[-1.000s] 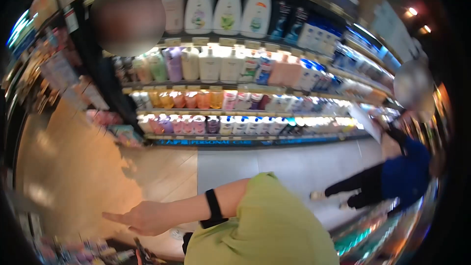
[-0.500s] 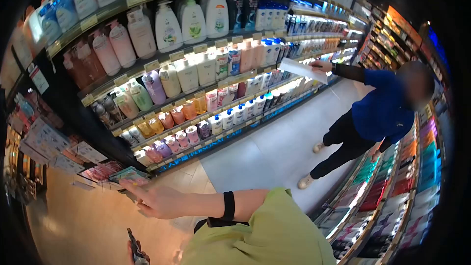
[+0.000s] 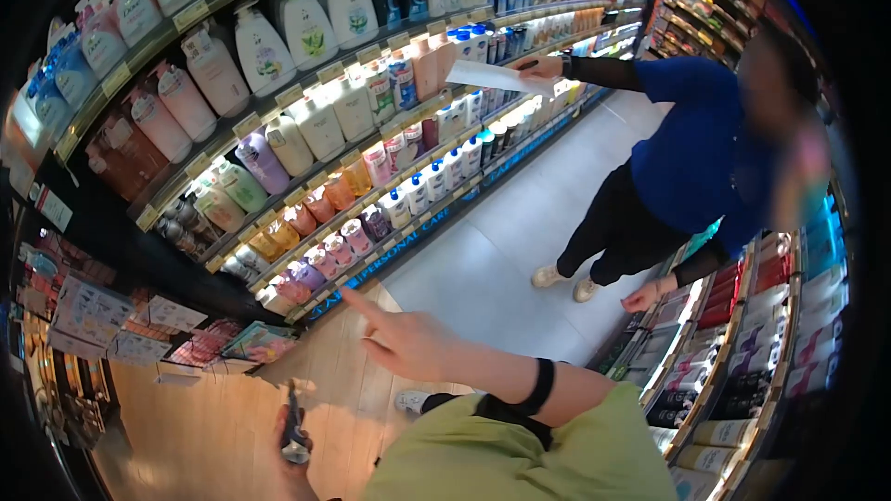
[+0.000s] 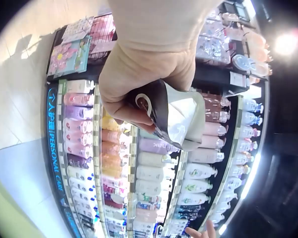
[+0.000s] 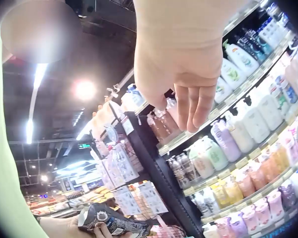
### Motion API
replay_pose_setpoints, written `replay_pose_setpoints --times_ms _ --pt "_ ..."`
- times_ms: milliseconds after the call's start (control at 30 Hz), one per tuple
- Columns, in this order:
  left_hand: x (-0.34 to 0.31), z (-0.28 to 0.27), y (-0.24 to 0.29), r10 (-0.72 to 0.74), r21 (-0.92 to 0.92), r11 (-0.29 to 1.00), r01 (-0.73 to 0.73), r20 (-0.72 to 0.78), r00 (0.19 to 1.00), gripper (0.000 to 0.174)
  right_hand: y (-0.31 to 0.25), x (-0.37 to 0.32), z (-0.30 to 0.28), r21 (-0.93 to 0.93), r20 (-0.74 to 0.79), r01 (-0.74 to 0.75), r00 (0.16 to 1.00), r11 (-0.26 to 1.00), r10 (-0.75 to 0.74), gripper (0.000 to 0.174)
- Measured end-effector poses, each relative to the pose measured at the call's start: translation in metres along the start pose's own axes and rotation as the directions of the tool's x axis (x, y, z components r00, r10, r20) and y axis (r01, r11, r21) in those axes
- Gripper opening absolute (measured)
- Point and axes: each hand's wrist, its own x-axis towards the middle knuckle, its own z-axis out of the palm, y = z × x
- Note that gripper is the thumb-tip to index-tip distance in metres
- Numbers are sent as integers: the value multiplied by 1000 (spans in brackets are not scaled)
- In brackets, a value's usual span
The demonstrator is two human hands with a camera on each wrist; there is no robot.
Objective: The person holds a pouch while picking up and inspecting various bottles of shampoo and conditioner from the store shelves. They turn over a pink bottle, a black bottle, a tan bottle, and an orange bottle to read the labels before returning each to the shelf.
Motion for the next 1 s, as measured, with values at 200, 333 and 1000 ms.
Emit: replay_pose_setpoints --times_ms 200,333,1000 --pt "13 15 -63 -128 -90 987 132 49 991 37 14 -28 -32 -106 4 -134 991 985 136 68" --pt "-4 30 -88 -202 -185 963 195 -19 979 35 30 -34 -56 -134 -5 -20 1000 991 19 69" --pt "156 311 -218 -302 -749 534 391 263 916 69 224 4 -311 -195 230 40 973 980 6 56"
